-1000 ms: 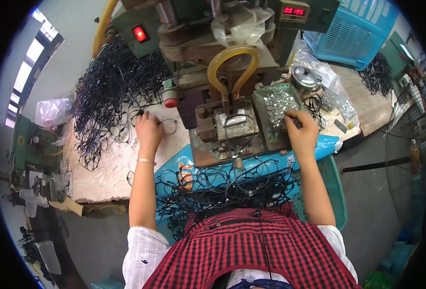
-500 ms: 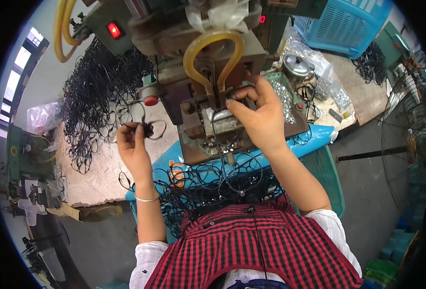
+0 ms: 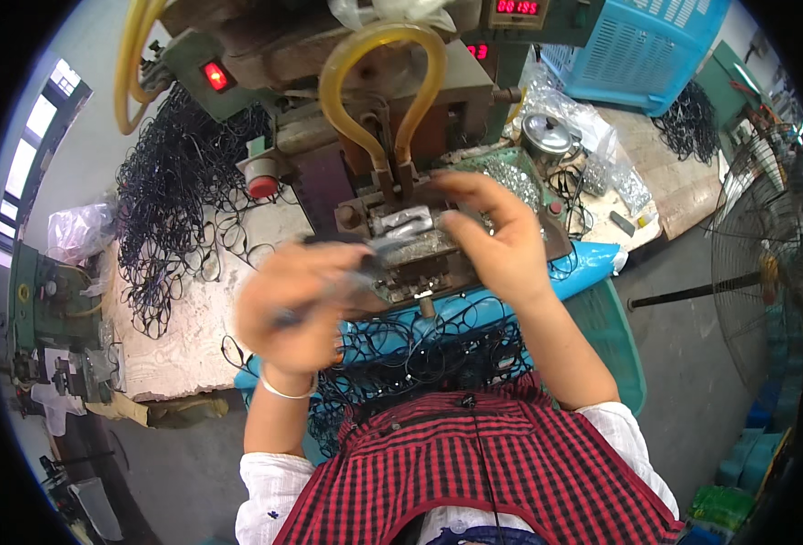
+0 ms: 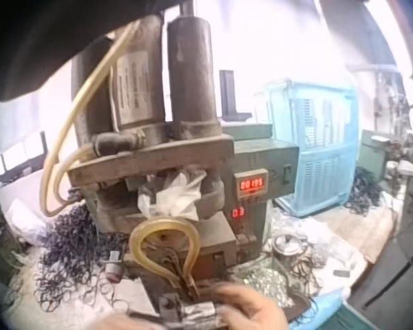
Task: The person repeatedly picks up black wire loops and small metallic components, places them into a machine, and presses a lever to process them. The person then removes the processed items and places them into a pile on the table. This cycle continues throughout the clip.
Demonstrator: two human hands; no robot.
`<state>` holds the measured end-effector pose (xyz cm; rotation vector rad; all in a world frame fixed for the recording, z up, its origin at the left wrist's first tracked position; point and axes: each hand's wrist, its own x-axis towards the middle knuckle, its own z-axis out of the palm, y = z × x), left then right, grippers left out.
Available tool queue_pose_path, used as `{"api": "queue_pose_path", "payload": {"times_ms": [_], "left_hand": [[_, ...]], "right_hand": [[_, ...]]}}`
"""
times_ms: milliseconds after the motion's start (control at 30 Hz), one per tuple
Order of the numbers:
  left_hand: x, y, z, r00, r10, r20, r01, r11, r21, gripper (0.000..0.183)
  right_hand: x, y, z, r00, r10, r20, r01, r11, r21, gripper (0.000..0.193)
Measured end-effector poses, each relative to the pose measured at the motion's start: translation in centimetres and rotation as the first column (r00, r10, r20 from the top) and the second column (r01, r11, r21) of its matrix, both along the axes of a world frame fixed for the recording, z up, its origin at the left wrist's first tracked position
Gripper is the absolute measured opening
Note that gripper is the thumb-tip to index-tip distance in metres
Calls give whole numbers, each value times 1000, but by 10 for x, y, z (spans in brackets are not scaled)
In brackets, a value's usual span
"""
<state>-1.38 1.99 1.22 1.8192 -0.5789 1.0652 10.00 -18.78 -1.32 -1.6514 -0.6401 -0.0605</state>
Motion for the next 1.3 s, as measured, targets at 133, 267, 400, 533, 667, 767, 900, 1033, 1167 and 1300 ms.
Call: {"api": "queue_pose_path", "payload": {"times_ms": [133,267,400,533,667,767,900,1033,1167,1300], "left_hand": [[6,-17,-8,997,40,67,-67,876,477,19],[10,-19,-10,993,25,116,-88,806,585,19],[6,-17,-12,998,30,62,-61,817,574,21],[-10,-27,-29,997,75,9,-70,884,462,19],[-48,-2,-33,856,500,131,-503,750,428,23],[-35,58,-21,682,727,-81,-731,680,-58,18],[-31,181,-65,519,781,-347,-578,620,532,30],[-43,224,-152,417,738,-530,-260,656,709,29],[-52,179,-144,451,695,-560,-254,701,666,23],[-51,127,-119,489,655,-576,-389,755,528,16]], "right_hand": [[47,-45,-72,818,-283,500,544,661,-517,25],[52,-60,-89,789,-294,540,555,718,-420,18],[50,-52,-79,782,-320,535,553,751,-360,12],[54,-44,-79,786,-342,515,554,758,-343,9],[54,-48,-86,761,-360,540,570,768,-291,10],[55,-52,-81,777,-367,511,550,790,-270,10],[51,-34,-67,781,-370,502,509,844,-169,11],[47,-41,-81,825,-457,332,523,840,-144,11],[29,-69,-82,854,-518,52,520,846,-120,12],[9,-45,-28,951,-304,63,309,945,-110,12]]}}
